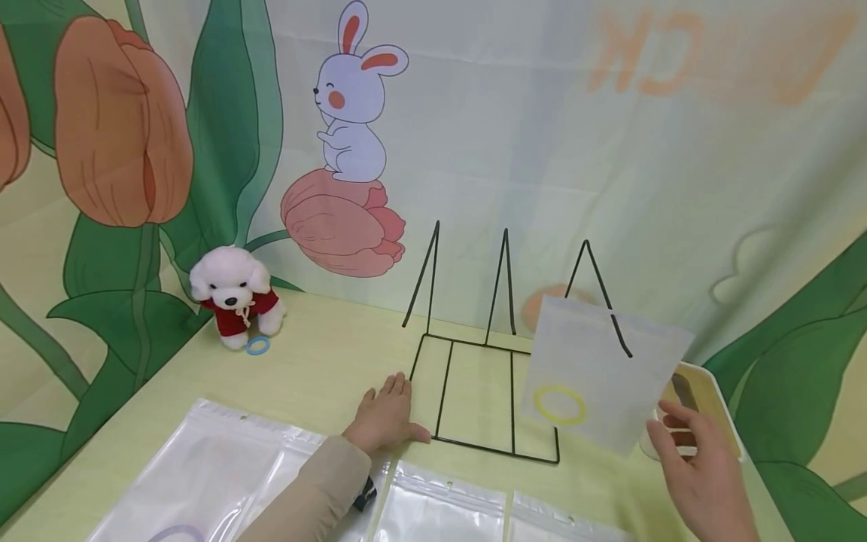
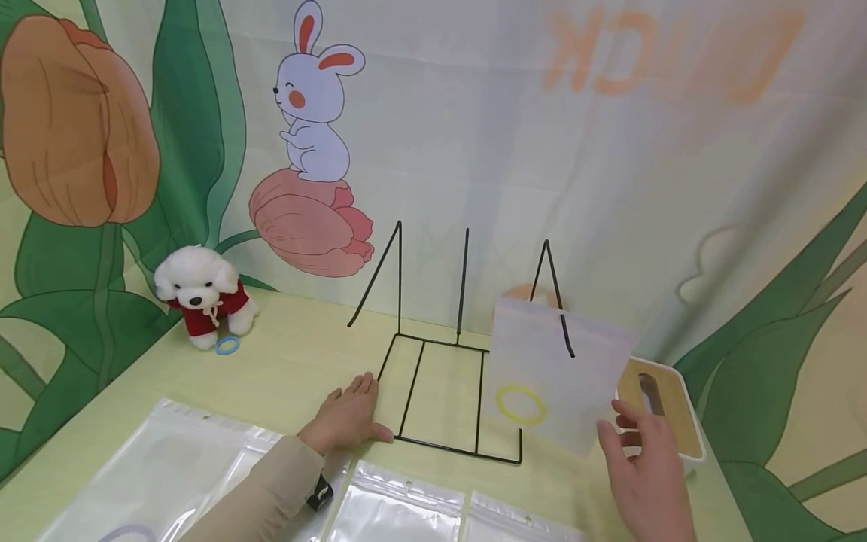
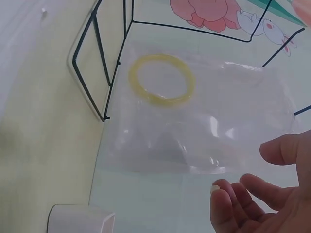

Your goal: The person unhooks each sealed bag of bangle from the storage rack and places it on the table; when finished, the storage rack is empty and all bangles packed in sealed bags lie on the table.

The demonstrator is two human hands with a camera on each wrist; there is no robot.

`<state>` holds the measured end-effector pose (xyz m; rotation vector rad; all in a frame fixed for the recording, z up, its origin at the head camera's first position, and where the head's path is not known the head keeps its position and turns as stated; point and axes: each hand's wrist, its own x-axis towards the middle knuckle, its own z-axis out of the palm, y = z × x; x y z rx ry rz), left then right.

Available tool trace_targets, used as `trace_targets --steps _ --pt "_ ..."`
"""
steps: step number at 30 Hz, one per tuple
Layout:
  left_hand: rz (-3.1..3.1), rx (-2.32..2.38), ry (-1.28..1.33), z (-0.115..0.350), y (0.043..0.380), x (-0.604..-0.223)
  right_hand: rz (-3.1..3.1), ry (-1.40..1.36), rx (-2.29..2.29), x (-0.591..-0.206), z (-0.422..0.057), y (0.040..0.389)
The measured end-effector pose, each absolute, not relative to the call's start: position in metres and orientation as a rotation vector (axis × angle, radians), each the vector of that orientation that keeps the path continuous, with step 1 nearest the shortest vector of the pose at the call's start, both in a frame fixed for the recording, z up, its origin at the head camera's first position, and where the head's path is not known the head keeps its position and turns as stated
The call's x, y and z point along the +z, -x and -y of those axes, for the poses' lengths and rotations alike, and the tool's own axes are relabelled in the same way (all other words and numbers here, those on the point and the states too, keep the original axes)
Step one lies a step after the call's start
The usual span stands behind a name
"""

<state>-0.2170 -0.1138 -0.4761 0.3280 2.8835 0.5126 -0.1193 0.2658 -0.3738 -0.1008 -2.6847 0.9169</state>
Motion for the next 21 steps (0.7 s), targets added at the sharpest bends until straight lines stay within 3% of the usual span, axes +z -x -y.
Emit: trace_targets --steps 21 --pt "-2.877 0.497 -0.331 0.113 0.216 -0.475 2.434 0.010 1.056 -0.356 -0.250 0.135"
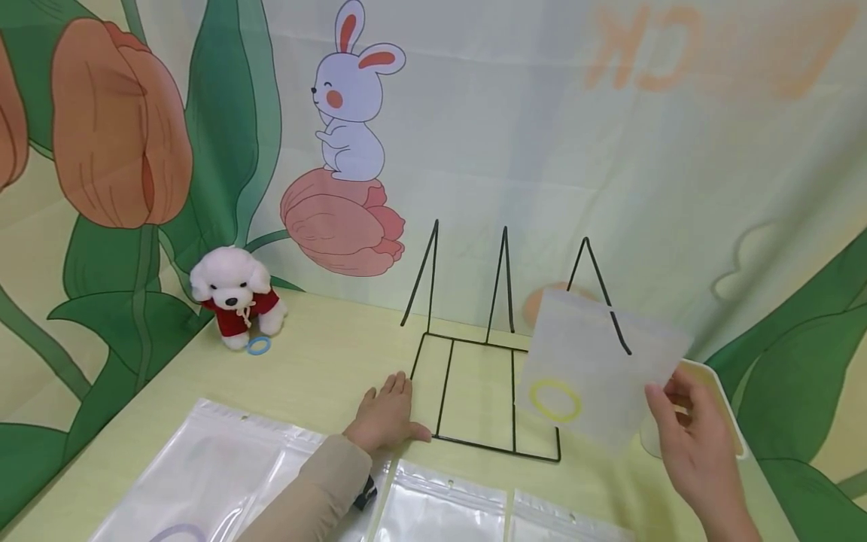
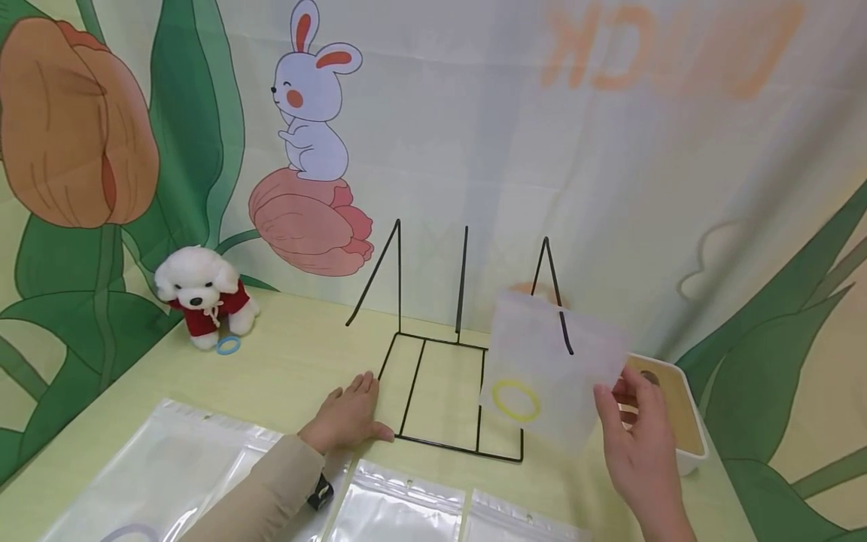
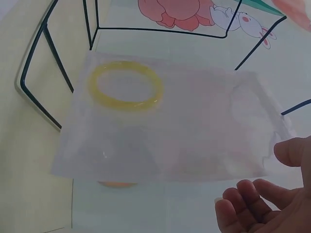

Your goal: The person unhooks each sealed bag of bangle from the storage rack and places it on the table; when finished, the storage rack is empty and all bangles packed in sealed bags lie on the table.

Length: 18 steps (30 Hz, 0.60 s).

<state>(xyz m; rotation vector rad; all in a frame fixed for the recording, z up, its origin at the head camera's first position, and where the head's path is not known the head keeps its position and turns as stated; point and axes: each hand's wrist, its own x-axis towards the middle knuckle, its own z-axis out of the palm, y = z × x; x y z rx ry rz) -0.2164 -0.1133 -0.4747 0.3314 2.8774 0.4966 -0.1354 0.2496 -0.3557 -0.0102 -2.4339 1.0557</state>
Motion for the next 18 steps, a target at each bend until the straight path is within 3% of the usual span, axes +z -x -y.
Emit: trace_targets --steps 18 --pt "-2.878 0.477 -0.320 0.113 0.215 -0.471 2.272 0.072 1.020 -0.332 -0.238 0.136"
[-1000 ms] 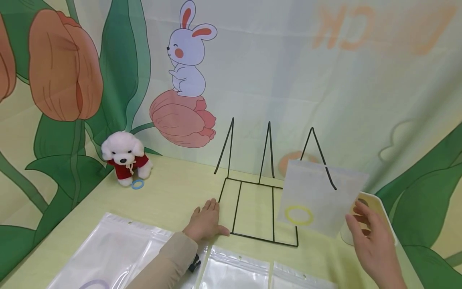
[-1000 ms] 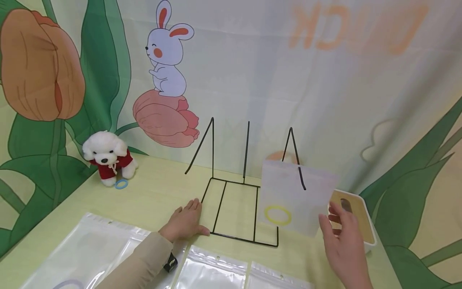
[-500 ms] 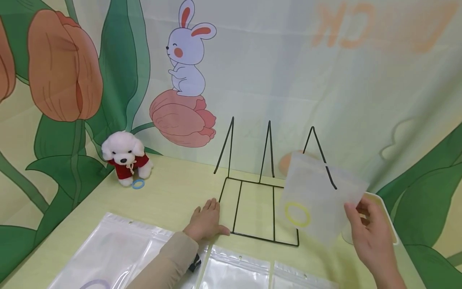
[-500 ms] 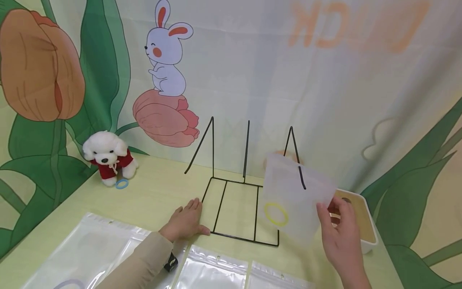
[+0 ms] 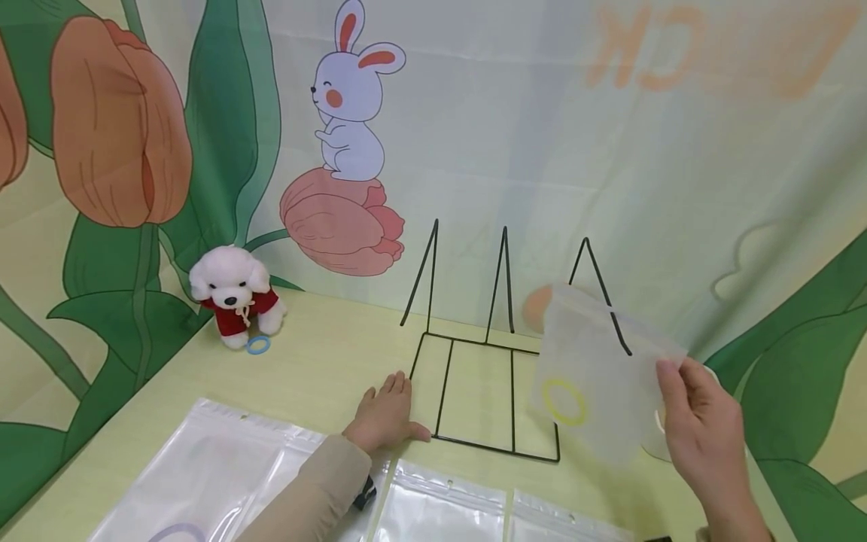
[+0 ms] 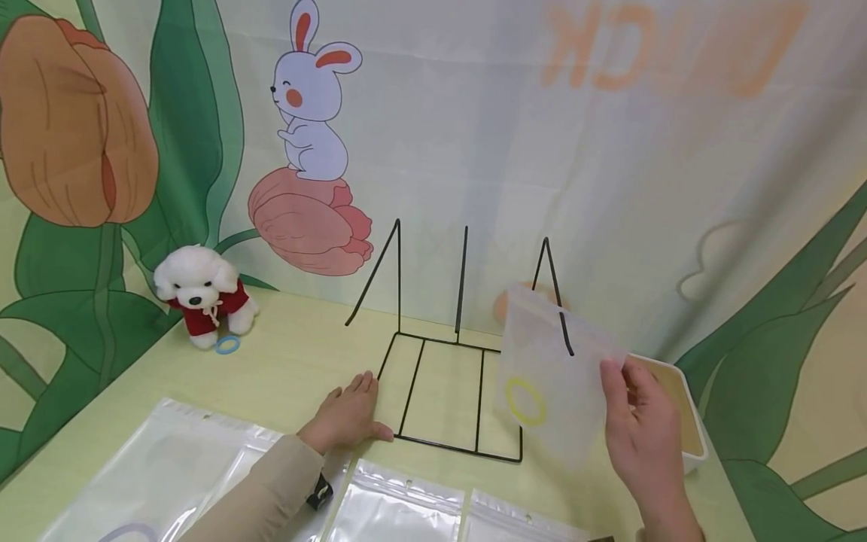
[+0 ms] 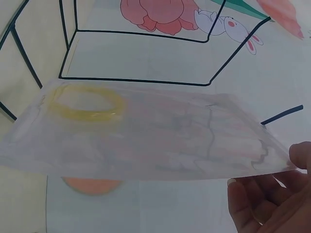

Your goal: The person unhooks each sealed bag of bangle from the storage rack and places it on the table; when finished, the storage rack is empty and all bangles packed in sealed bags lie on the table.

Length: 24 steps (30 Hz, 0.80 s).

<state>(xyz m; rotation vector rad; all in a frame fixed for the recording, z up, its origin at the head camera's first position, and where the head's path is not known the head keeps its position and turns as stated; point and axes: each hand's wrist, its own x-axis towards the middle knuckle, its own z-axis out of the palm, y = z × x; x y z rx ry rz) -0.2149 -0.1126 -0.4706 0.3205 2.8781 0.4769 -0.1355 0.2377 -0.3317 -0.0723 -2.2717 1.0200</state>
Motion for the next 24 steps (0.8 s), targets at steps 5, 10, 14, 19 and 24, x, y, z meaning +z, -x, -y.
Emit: trace_targets --steps 5,10,14,19,24 --pt "-2.886 0.461 -0.332 0.113 0.215 -0.471 2.235 0.061 1.003 -0.331 -0.235 0.137" --pt "-2.891 0.458 -0.339 0.113 0.216 -0.473 2.194 0.029 0.992 -0.330 -0.234 0.137" --pt "-2.890 0.462 -0.333 0.113 0.216 -0.473 2.162 0.017 1.003 -0.328 -0.233 0.135" --pt "-2.890 0.463 -0.331 0.112 0.216 -0.473 2.122 0.000 1.010 -0.324 -0.231 0.130" --pt "-2.894 0.467 -0.329 0.112 0.215 -0.473 2.106 0.012 1.023 -0.321 -0.230 0.125"
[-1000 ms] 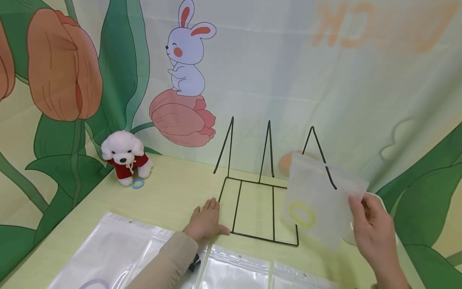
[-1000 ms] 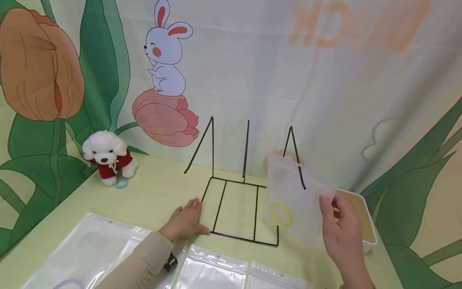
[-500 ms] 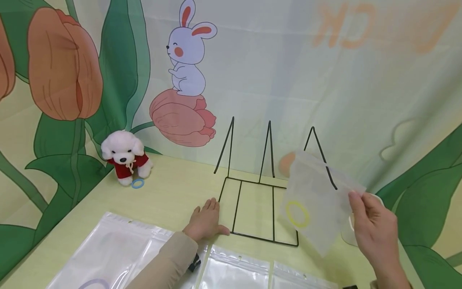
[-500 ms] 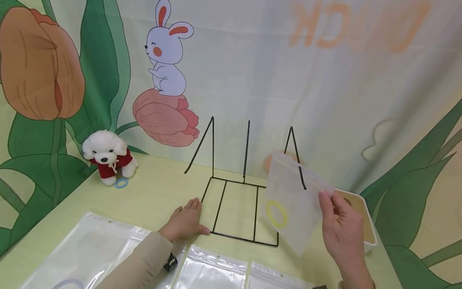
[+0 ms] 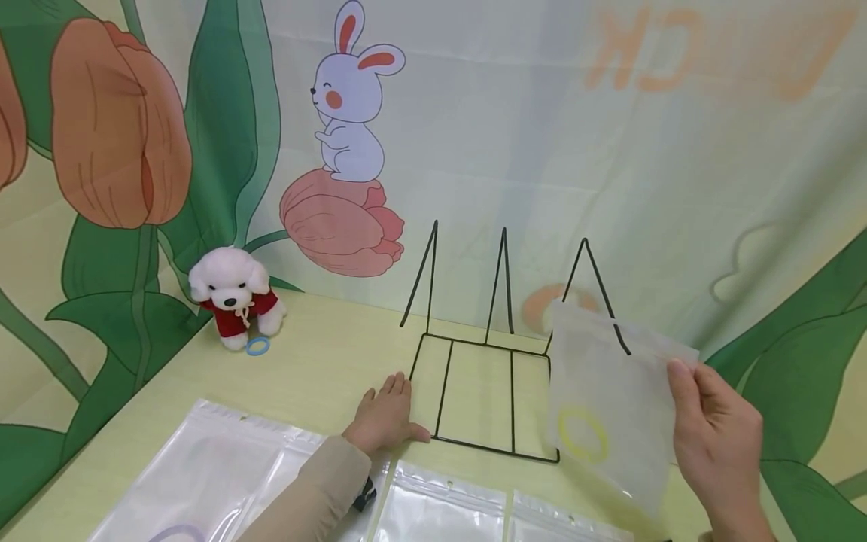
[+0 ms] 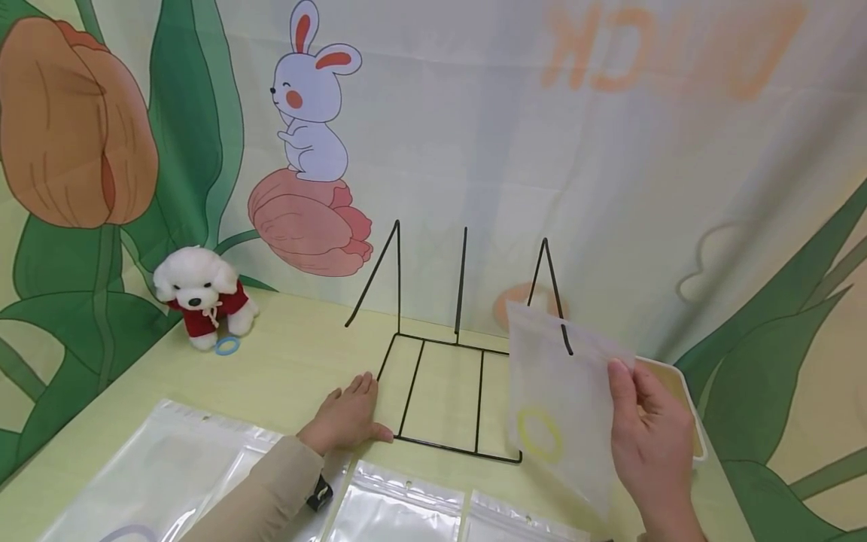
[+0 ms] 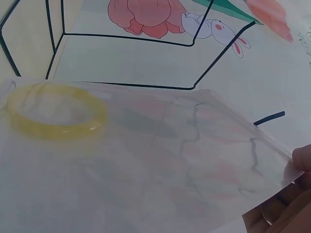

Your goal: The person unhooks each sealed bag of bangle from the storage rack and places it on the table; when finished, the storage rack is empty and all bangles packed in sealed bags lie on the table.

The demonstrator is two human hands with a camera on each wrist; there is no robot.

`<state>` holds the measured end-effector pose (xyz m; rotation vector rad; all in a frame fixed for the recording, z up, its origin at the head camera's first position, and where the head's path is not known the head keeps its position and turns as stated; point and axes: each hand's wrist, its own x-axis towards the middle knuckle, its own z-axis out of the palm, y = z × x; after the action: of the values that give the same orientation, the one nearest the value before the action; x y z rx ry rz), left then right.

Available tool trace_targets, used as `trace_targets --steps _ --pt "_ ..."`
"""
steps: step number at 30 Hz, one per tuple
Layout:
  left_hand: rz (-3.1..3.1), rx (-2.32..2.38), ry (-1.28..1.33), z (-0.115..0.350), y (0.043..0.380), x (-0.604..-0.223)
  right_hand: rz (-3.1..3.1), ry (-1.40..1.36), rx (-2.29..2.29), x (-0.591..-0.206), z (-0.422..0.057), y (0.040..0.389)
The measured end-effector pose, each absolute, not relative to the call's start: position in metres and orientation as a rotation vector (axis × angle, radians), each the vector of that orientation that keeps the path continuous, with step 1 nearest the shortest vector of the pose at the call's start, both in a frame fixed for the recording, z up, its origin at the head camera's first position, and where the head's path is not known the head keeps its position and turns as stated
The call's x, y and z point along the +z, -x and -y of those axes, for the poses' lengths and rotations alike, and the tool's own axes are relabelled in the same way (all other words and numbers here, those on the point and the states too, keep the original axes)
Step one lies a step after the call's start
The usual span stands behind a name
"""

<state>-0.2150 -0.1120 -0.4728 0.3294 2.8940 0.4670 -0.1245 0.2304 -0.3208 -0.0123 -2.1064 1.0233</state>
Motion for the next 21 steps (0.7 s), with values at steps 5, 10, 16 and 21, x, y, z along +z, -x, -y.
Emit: trace_targets --steps 5,10,16,21 --pt "-2.894 0.469 -0.326 0.112 0.216 -0.473 2.106 0.056 1.027 -0.319 -0.230 0.120" --pt "-2.893 0.471 -0.329 0.112 0.216 -0.476 2.096 0.068 1.010 -0.319 -0.229 0.114" --pt "-2.893 0.476 -0.334 0.112 0.217 -0.476 2.083 0.091 1.008 -0.317 -0.230 0.109" --pt "-2.883 0.490 -0.330 0.111 0.217 -0.475 2.102 0.169 1.033 -0.318 -0.231 0.104"
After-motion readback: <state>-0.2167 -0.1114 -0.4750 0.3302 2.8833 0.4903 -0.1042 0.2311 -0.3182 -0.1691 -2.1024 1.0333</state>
